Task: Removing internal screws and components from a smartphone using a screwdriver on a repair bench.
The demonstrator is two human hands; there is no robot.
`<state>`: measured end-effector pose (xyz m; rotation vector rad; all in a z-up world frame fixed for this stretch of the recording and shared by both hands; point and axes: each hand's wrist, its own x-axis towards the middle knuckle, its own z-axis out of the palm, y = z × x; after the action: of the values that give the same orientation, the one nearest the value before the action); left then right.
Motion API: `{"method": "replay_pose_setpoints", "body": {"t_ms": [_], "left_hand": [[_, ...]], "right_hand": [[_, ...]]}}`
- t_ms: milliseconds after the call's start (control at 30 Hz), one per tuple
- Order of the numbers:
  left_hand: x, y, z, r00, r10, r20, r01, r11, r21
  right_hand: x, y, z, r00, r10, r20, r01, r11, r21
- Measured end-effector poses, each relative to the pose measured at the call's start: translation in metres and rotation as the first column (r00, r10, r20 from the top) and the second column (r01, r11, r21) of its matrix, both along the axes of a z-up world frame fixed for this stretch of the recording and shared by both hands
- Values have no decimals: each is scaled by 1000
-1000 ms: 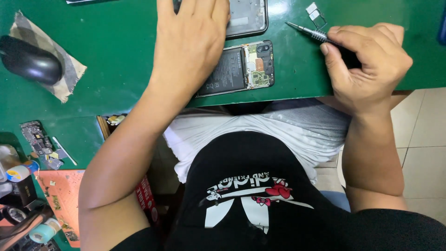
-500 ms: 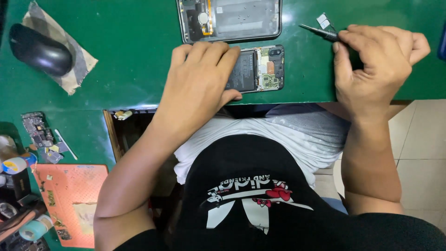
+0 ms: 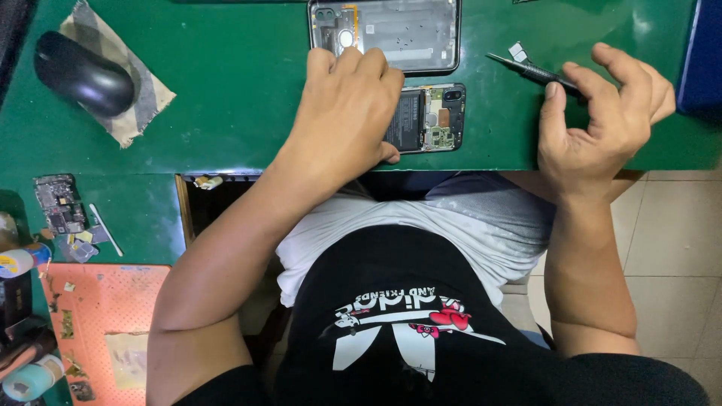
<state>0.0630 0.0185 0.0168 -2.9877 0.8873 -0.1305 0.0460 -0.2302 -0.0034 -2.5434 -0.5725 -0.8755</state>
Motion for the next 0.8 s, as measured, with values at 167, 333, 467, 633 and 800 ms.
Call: {"method": "replay_pose_setpoints", "body": {"t_ms": [167, 333, 467, 633, 800], "left_hand": [[-3, -2, 8, 997, -31, -68, 24, 994, -105], [-4, 6, 24, 809, 15, -587, -191, 952, -239], [-12, 16, 35, 755, -126, -643, -466, 588, -662], [-30, 8, 24, 764, -161, -625, -559, 319, -766], [-41, 0, 20, 764, -117, -634, -599, 236, -765]], "right_hand": [[-3, 1, 3, 999, 24, 35, -25, 999, 44], [-10, 11, 14, 995, 104, 0, -102, 982, 159], [-18, 29, 24, 952, 291, -98, -255, 927, 275], [-6, 54, 37, 915, 375, -148, -330, 908, 258], [4, 61, 42, 912, 380, -158, -345, 915, 210]]}}
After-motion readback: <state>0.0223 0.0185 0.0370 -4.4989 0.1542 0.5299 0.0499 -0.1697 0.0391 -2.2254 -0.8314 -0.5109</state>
